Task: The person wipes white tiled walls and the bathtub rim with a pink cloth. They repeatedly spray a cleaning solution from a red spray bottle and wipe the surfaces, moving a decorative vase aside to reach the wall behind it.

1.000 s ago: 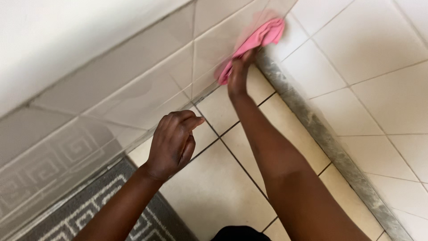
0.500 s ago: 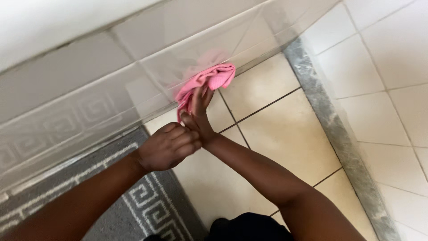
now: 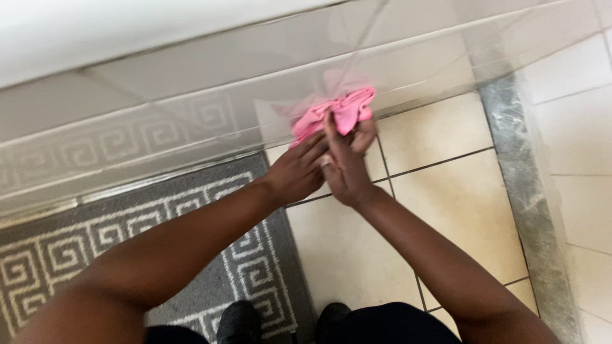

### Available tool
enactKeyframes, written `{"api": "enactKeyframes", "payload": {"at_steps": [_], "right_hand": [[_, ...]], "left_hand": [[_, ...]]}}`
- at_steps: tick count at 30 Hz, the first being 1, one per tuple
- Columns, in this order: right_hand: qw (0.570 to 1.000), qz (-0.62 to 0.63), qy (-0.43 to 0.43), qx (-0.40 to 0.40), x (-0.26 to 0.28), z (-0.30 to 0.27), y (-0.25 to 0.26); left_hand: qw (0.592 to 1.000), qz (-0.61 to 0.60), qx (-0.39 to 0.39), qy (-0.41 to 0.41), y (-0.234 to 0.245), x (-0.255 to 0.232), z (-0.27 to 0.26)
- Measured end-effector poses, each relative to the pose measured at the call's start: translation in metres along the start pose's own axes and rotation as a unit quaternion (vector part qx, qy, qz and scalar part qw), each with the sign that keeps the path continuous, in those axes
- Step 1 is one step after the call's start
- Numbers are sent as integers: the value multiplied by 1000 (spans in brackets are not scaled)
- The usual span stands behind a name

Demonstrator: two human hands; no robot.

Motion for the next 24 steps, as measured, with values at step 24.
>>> {"api": "enactKeyframes", "payload": {"at_steps": [24], "right_hand": [[990, -47, 123, 48, 107, 33, 43]], "left_hand": [[960, 145, -199, 136, 67, 87, -180]]}}
Point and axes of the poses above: each hand's wrist, its own z-axis towards the middle knuckle, its own y-axis out of the back of the hand, x = y × z, the point moved 6 cm from there along z, towards the middle knuckle, and after that the axes turned 1 degree about y, right-handed, at the moved point
